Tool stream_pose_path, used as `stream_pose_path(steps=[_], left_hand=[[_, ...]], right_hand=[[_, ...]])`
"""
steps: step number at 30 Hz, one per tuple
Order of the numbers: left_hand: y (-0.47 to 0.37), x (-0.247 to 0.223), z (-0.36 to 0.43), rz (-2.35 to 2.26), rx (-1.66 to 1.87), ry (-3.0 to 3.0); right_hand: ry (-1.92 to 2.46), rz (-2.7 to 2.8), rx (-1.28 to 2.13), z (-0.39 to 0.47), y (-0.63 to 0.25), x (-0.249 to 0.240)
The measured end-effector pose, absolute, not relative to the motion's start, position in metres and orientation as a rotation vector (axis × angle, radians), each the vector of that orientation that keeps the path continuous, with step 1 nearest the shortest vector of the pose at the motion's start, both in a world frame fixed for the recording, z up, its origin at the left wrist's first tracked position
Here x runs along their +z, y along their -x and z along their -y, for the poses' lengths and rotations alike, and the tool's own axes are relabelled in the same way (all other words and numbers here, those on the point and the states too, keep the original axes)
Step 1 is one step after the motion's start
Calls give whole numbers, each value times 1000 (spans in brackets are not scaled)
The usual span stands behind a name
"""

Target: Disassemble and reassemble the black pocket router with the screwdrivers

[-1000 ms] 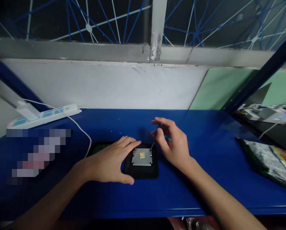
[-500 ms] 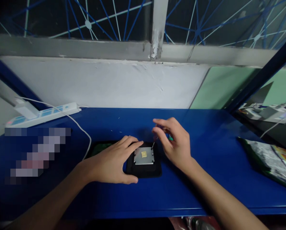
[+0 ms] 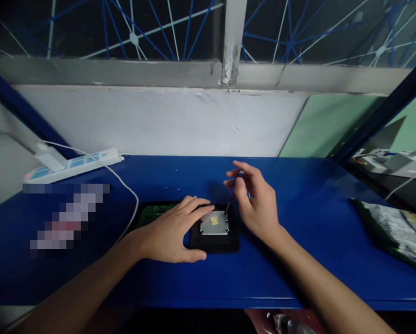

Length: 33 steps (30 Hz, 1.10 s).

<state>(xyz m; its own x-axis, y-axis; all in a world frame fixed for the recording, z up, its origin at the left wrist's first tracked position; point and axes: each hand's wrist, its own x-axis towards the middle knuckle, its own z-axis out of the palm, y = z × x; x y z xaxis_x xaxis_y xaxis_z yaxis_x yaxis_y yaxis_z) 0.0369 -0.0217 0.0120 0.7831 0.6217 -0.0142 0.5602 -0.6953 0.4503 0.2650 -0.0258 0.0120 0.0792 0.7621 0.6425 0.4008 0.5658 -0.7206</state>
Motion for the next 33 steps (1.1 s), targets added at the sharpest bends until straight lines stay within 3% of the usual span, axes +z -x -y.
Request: stream_pose_path(steps=[5, 15, 25, 33], left_hand=[[-37, 13, 22, -880, 219, -2549], [-36, 13, 21, -854, 268, -2544], [-35, 11, 20, -847, 260, -2586], [-34, 10, 20, -845, 272, -2586]], right_hand=[[986, 1608, 396, 27, -264, 10], [939, 1707, 31, 18, -270, 13], [916, 1633, 417, 29, -264, 11], [984, 1639, 176, 23, -266, 14]])
